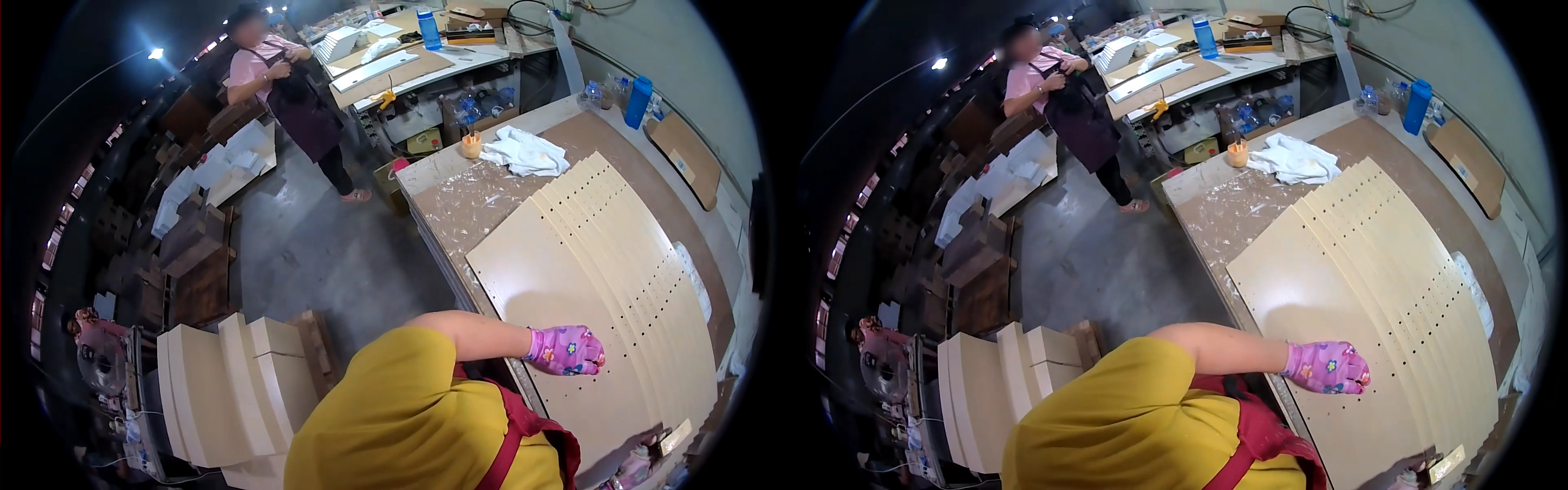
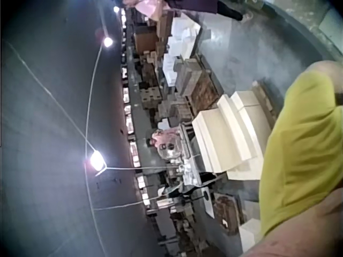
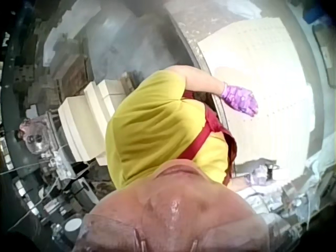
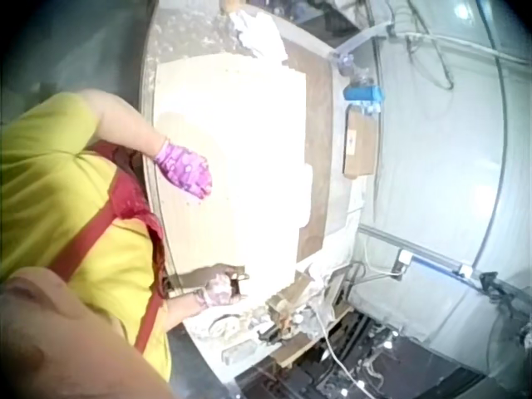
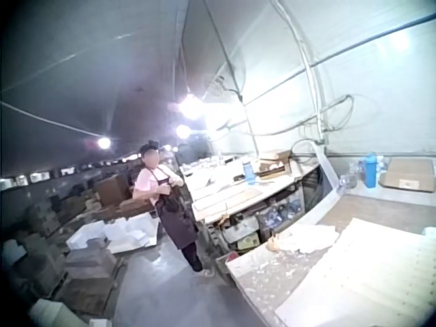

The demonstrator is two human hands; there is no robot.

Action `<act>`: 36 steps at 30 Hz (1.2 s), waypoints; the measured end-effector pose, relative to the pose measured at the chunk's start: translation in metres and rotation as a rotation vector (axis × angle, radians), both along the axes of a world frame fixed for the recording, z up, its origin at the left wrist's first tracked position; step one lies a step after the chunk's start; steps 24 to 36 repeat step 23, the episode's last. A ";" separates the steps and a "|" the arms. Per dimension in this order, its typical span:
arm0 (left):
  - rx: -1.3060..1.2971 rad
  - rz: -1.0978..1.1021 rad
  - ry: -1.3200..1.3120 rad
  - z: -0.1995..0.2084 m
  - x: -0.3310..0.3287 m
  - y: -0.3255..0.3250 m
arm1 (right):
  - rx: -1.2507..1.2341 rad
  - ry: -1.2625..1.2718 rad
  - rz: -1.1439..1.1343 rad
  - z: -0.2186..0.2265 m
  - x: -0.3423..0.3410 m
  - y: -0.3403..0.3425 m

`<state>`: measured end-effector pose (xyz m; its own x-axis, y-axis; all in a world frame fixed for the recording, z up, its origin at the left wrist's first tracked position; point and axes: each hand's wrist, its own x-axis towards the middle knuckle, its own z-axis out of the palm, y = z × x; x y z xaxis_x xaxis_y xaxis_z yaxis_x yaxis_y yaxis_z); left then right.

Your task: The person applies a liquid finish to a stack of light-colored wooden boards using a small brush and a sponge. They dip the brush into a container of finish and apply it to the edges and surfaces of the boards, then use a sponge to spread the finish evenly across the boards.

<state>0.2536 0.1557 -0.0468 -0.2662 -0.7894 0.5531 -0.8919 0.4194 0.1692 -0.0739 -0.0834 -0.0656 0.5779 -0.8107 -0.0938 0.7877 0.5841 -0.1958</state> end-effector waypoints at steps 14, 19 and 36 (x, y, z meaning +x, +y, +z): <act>0.187 -0.080 -0.089 0.008 0.003 -0.001 | -0.668 0.055 0.023 -0.109 -0.066 0.024; 0.186 0.094 -0.260 -0.001 0.007 -0.013 | 0.066 0.174 -0.380 -0.048 -0.010 0.069; 0.111 -0.090 -0.085 -0.011 -0.003 -0.023 | -0.248 -0.191 -0.109 -0.086 -0.031 0.059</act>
